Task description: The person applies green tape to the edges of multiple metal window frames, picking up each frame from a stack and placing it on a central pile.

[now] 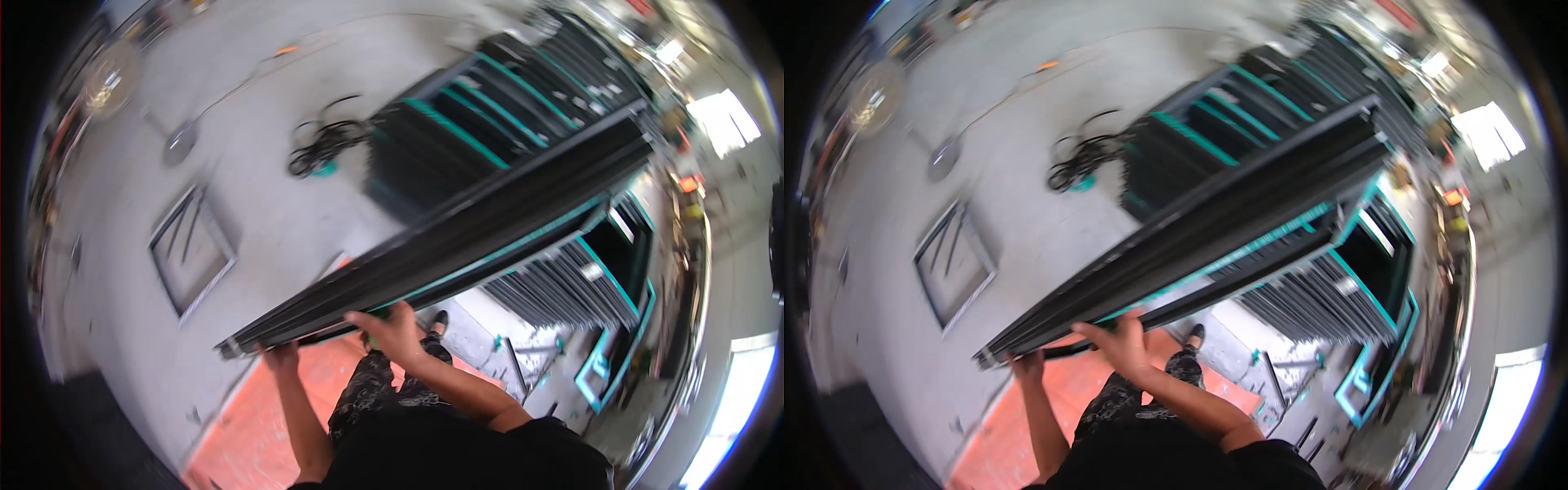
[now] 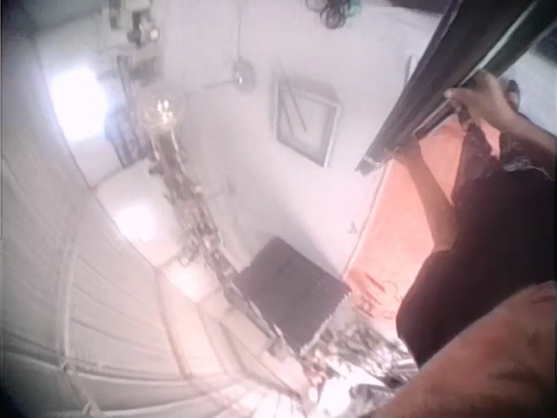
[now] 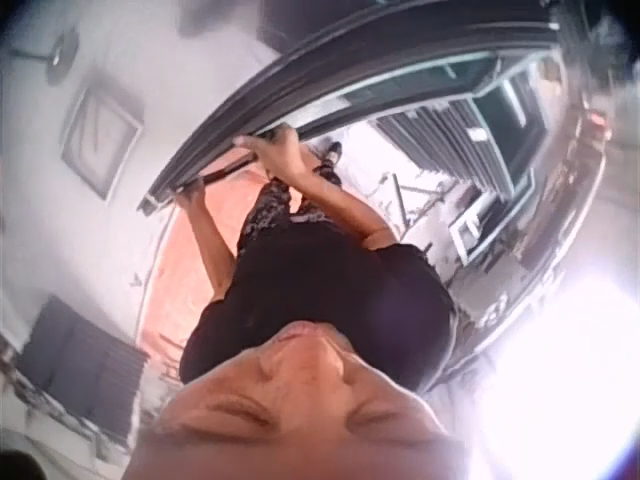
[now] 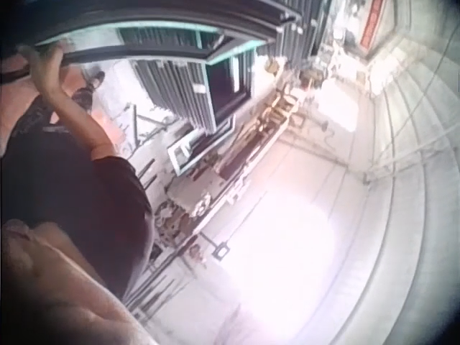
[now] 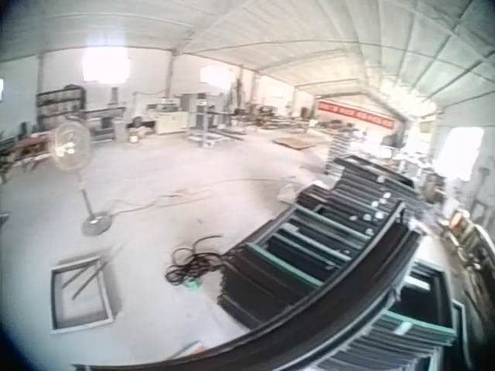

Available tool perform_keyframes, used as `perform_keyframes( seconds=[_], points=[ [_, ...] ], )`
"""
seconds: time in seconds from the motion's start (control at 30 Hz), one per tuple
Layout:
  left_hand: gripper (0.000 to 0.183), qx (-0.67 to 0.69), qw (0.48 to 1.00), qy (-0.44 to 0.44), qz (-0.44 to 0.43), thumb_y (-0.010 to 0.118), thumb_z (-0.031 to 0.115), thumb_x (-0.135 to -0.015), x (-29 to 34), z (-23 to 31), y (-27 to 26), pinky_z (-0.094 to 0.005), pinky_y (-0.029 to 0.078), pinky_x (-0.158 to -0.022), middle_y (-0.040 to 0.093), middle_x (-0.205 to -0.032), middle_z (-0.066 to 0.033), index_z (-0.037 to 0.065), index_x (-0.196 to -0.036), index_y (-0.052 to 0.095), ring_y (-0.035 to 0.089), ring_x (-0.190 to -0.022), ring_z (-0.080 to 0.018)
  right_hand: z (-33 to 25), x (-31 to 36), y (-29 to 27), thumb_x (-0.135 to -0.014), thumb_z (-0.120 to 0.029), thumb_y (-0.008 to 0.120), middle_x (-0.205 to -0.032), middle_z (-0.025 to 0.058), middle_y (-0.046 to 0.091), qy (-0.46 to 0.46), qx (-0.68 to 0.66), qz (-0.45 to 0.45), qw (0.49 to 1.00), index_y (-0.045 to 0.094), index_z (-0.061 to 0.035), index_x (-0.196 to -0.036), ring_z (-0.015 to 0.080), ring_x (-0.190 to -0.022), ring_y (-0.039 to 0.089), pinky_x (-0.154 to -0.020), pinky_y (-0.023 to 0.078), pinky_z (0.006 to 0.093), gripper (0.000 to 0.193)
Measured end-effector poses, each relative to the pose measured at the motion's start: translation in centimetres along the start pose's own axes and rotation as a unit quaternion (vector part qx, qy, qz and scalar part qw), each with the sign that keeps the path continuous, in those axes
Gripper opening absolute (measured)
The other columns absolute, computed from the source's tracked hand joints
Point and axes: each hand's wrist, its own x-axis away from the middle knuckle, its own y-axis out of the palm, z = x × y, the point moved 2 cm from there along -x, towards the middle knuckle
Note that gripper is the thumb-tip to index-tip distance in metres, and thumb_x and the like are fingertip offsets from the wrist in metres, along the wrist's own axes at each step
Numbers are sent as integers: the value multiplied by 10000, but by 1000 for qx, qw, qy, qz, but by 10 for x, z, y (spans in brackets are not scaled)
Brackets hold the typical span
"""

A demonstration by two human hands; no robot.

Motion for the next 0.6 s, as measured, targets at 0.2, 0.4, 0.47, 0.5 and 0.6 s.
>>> perform_keyframes(
  seconds=[0.2, 0.4, 0.47, 0.5, 0.6],
  points=[
    [579, -33, 971, -21, -237, 601, 415, -857, -22, -27, 170, -488, 294, -1086, 449, -1367, -115, 91, -1316, 460, 410, -1267, -289, -111, 44, -78, -866, -278, 660, -699, 52, 568, -118, -37, 46, 991, 577, 67, -962, 113, -551, 550, -475, 467, 249, 368],
    [739, 3, 942, 32, -333, 677, 179, -810, -73, -106, 308, -484, 319, -1069, 302, -1455, -97, 148, -1415, 255, 385, -1269, -302, -191, 85, -191, -926, -323, 555, -930, 100, 578, -303, -180, 25, 935, 490, 48, -1116, 161, -671, 596, -578, 520, 284, 421],
    [780, -317, 818, 318, -361, 658, 34, -796, -84, -146, 360, -454, 338, -1058, 266, -1461, -104, 176, -1420, 211, 385, -1259, -289, -212, 87, -234, -919, -349, 544, -831, 167, 609, -332, -181, 81, 922, 488, 69, -1071, 238, -575, 617, -510, 499, 313, 448],
    [814, -374, 767, 405, -328, 649, -38, -790, -87, -173, 387, -439, 347, -1053, 248, -1464, -108, 190, -1422, 189, 385, -1253, -282, -223, 87, -255, -920, -354, 540, -812, 172, 607, -367, -188, 93, 906, 493, 66, -1046, 238, -572, 616, -507, 499, 317, 440],
    [597, -164, 961, 159, -154, 551, 352, -889, -77, -257, 465, -478, 373, -1018, 341, -1426, -121, 97, -1386, 340, 366, -1276, -307, -251, 94, -328, -920, -352, 536, -892, 178, 605, -375, -195, 119, 899, 484, 53, -1072, 252, -589, 609, -520, 503, 339, 436]
  ],
)
